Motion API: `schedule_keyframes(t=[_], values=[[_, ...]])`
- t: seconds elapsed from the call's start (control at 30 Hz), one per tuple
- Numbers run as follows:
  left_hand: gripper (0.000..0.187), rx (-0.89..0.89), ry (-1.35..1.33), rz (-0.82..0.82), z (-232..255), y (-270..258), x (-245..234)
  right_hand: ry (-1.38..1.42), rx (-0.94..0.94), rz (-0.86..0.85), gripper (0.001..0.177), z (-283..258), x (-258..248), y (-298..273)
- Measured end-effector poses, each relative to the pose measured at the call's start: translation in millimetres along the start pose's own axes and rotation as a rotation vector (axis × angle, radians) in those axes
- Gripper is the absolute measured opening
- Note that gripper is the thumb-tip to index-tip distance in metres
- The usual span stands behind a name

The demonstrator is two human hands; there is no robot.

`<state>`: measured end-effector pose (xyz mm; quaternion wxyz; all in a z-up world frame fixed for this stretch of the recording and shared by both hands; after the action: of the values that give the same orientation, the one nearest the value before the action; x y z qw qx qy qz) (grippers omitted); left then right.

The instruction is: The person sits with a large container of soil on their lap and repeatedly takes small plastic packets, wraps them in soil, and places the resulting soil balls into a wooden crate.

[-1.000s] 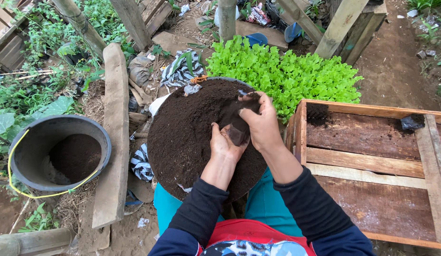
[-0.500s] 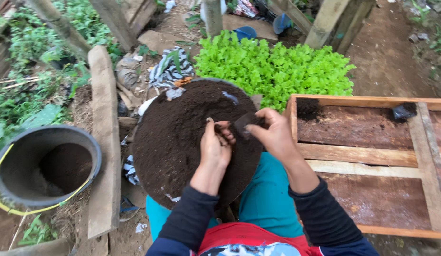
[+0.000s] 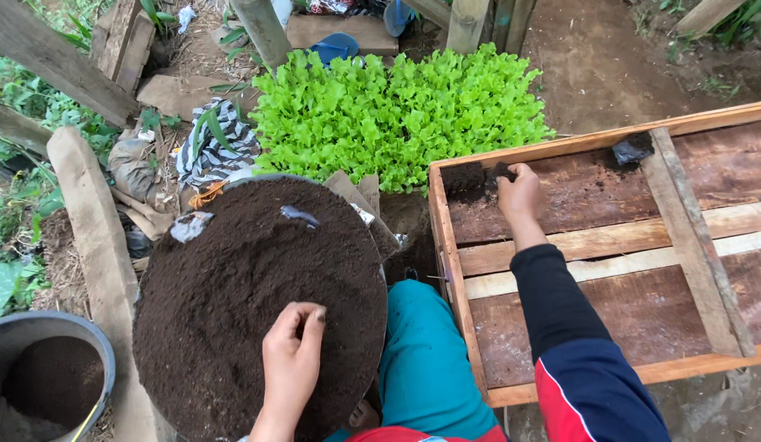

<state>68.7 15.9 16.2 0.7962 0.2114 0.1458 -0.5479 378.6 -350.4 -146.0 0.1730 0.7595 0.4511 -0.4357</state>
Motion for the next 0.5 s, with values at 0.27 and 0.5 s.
schedule_keyframes(t=[0.27, 0.5], values=[[0.009, 0.262, 0.121, -0.063, 23, -4, 8, -0.034, -0.098, -0.211, 0.033, -1, 49, 22], [0.048, 0.491, -0.273, -1.206, 76, -64, 45, 0.385, -0.259, -0.283, 0.013, -49, 19, -59]])
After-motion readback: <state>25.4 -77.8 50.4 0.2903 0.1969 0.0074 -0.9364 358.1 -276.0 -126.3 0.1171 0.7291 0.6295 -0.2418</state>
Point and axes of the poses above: each hand's wrist, its own y-axis towards the middle knuckle, its own x-axis out of the palm, z = x × y, the point moved 6 cm from there along y, towards the middle knuckle, and after that the axes turned 15 degrees about x, right-handed, at the moved point
